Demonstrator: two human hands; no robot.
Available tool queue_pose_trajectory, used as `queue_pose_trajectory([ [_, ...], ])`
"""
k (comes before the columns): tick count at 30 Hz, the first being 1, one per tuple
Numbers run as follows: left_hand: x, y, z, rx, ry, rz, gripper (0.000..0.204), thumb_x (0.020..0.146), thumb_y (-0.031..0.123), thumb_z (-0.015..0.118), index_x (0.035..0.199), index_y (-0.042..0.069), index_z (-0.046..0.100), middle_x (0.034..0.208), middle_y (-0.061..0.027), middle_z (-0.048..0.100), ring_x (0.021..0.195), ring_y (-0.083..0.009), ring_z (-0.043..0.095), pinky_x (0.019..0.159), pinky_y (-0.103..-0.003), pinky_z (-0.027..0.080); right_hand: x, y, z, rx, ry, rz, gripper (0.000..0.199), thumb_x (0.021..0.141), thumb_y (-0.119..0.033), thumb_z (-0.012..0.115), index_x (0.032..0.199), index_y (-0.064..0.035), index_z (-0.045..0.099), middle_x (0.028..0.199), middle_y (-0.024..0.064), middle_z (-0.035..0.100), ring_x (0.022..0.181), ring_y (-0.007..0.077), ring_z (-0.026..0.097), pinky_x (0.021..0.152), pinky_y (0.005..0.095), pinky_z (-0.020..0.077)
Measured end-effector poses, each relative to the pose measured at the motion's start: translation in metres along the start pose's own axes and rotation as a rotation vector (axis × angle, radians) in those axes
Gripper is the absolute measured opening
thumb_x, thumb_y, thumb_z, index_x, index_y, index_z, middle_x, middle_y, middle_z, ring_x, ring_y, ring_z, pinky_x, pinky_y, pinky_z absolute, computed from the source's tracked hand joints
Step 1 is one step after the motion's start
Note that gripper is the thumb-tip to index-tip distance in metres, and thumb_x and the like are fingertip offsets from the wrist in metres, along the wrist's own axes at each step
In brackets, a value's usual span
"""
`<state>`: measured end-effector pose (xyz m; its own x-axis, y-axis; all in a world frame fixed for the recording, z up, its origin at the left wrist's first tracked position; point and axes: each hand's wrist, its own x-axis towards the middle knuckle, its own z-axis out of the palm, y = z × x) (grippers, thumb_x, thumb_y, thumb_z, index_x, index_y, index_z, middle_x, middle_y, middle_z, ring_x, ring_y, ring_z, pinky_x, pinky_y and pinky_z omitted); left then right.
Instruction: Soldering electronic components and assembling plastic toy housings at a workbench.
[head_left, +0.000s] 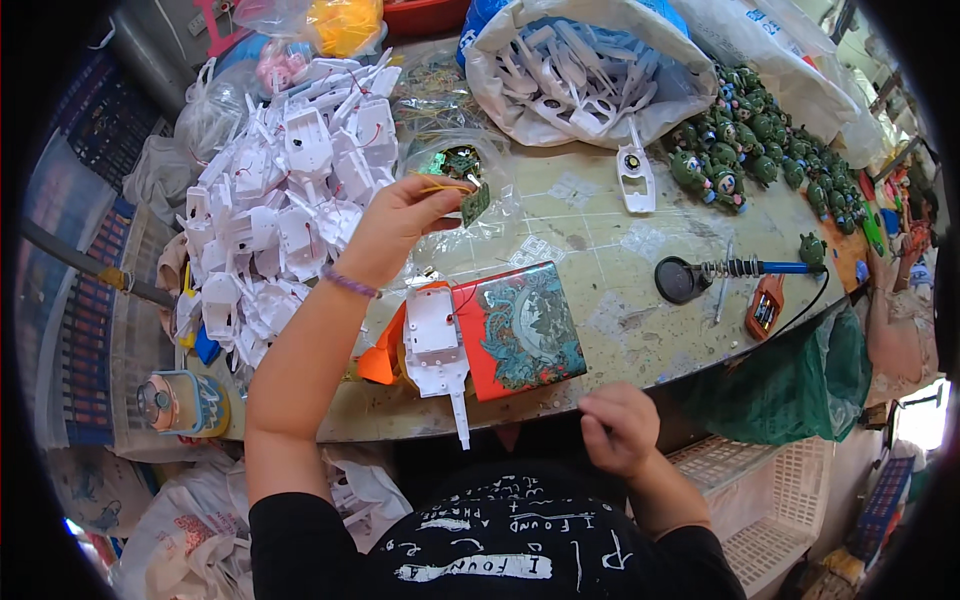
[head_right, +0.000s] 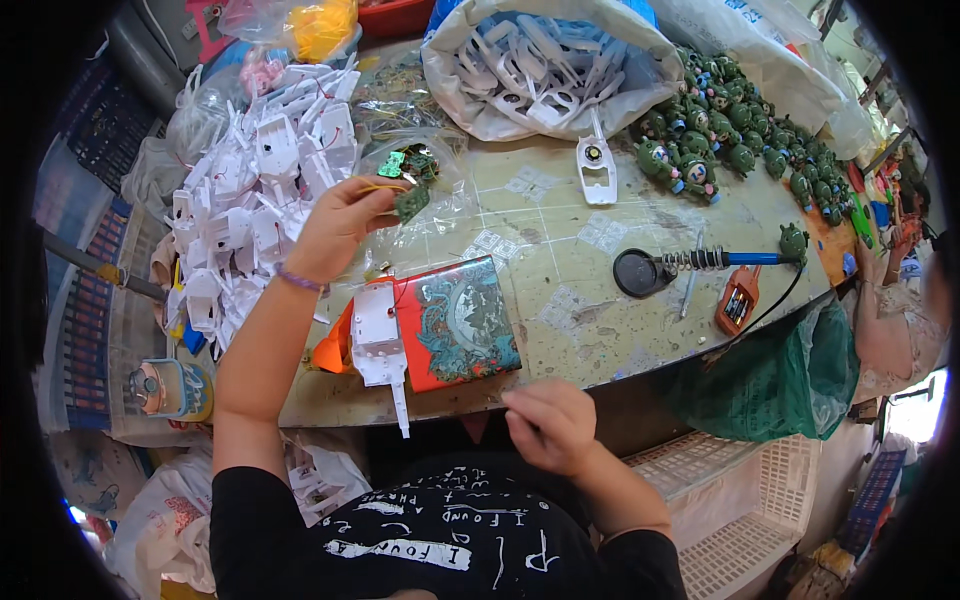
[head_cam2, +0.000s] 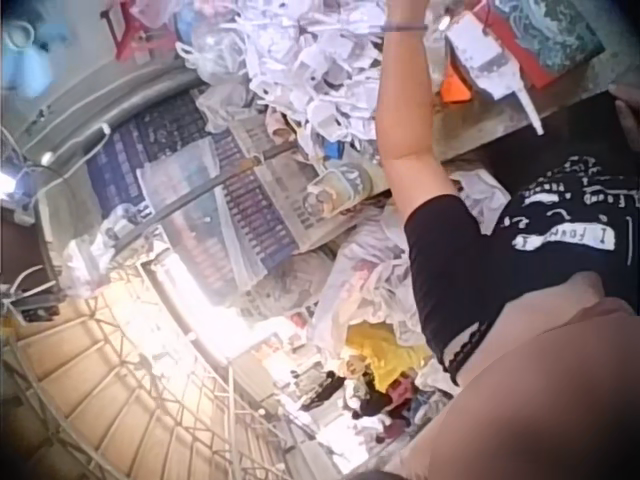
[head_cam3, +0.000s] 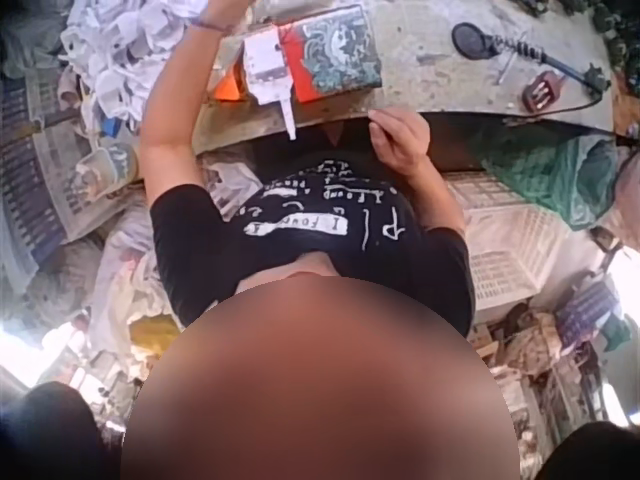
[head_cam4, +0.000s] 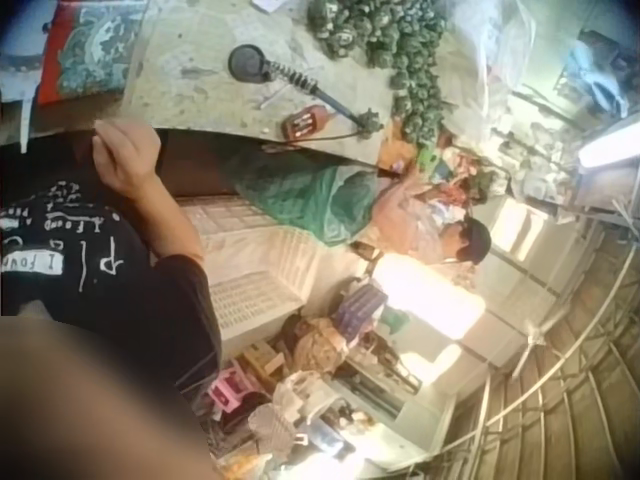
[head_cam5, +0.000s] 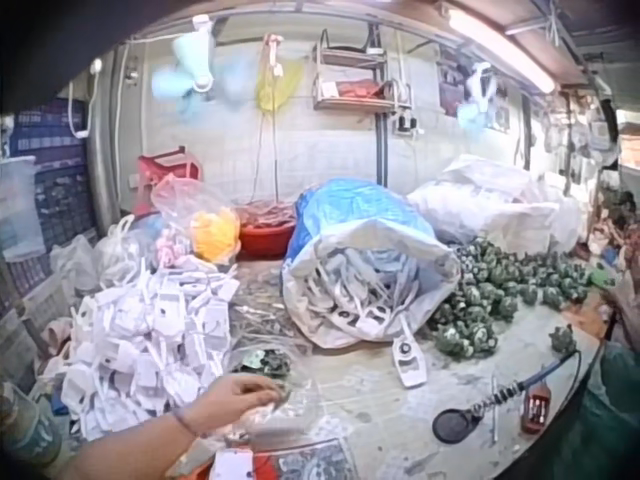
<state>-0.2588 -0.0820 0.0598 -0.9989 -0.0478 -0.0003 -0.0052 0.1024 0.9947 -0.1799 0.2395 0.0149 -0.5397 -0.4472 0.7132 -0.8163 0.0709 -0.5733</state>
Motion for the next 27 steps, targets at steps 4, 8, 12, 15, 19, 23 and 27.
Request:
queue_pose_trajectory([
  [4, -0.042, 0.016, -0.007, -0.474, -0.086, 0.027, 0.023, 0.097, 0.019, 0.055, 0.114, 0.003, 0.059, 0.116, -0.0084, 0.063, 0.104, -0.018, 0.062, 0.087, -0.033, 0.053, 0.035, 0.003, 0.001, 0.035, 0.016, 0.066, 0.017, 0.079, 0.006, 0.063, 0.095, 0.001, 0.064, 0.081, 0.0118, 0.063, 0.07, 0.0229, 0.061, 0.065, 0.0293, 0.0484],
  [8, -0.074, 0.039, 0.005, -0.679, -0.188, -0.043, 0.022, 0.096, 0.021, 0.057, 0.111, 0.004, 0.06, 0.111, -0.0076, 0.065, 0.099, -0.0173, 0.065, 0.084, -0.031, 0.054, 0.079, 0.006, 0.013, 0.204, 0.074, 0.133, 0.018, 0.082, 0.007, 0.067, 0.099, 0.0013, 0.063, 0.092, 0.0093, 0.062, 0.082, 0.0149, 0.06, 0.071, 0.0251, 0.048],
  [12, -0.092, 0.04, 0.01, -0.68, -0.175, -0.063, 0.022, 0.095, 0.02, 0.059, 0.11, 0.005, 0.06, 0.108, -0.0066, 0.066, 0.097, -0.0165, 0.065, 0.083, -0.031, 0.054, 0.124, -0.001, 0.031, 0.189, -0.026, 0.112, 0.021, 0.082, 0.005, 0.067, 0.103, 0.0004, 0.064, 0.092, 0.008, 0.062, 0.084, 0.0139, 0.061, 0.074, 0.0252, 0.0491],
  [15, -0.096, 0.029, 0.008, -0.6, -0.181, -0.077, 0.022, 0.093, 0.018, 0.062, 0.11, 0.005, 0.06, 0.109, -0.006, 0.065, 0.102, -0.0161, 0.063, 0.087, -0.031, 0.052, 0.141, -0.009, 0.037, 0.474, -0.23, 0.335, 0.022, 0.084, 0.0, 0.068, 0.106, 0.0013, 0.065, 0.094, 0.0047, 0.063, 0.085, 0.0118, 0.061, 0.076, 0.024, 0.0505],
  [19, -0.097, 0.029, 0.022, -0.217, 0.291, 0.174, 0.022, 0.09, 0.015, 0.066, 0.108, 0.002, 0.063, 0.098, -0.0039, 0.066, 0.094, -0.0131, 0.061, 0.082, -0.027, 0.05, 0.148, 0.011, 0.032, 0.41, -0.234, 0.401, 0.018, 0.084, -0.002, 0.07, 0.101, 0.0015, 0.066, 0.094, 0.0034, 0.065, 0.086, 0.009, 0.061, 0.075, 0.0224, 0.0494],
  [23, -0.117, 0.006, 0.014, 0.467, 0.353, 0.267, 0.017, 0.08, 0.017, 0.072, 0.087, 0.002, 0.067, 0.085, -0.0088, 0.065, 0.085, -0.0201, 0.062, 0.075, -0.034, 0.047, 0.128, 0.042, 0.024, 0.309, -0.035, 0.555, 0.015, 0.085, -0.005, 0.069, 0.099, 0.0005, 0.067, 0.086, 0.0033, 0.067, 0.079, 0.0081, 0.061, 0.072, 0.0212, 0.0482],
  [27, -0.11, -0.004, 0.039, 0.79, 0.325, 0.469, 0.019, 0.074, 0.02, 0.074, 0.08, 0.005, 0.064, 0.08, -0.0103, 0.064, 0.078, -0.0303, 0.059, 0.072, -0.041, 0.045, 0.109, 0.067, 0.031, 0.184, 0.063, 0.572, 0.016, 0.084, -0.007, 0.071, 0.098, 0.0007, 0.067, 0.085, 0.0027, 0.067, 0.077, 0.0073, 0.061, 0.07, 0.0209, 0.0478],
])
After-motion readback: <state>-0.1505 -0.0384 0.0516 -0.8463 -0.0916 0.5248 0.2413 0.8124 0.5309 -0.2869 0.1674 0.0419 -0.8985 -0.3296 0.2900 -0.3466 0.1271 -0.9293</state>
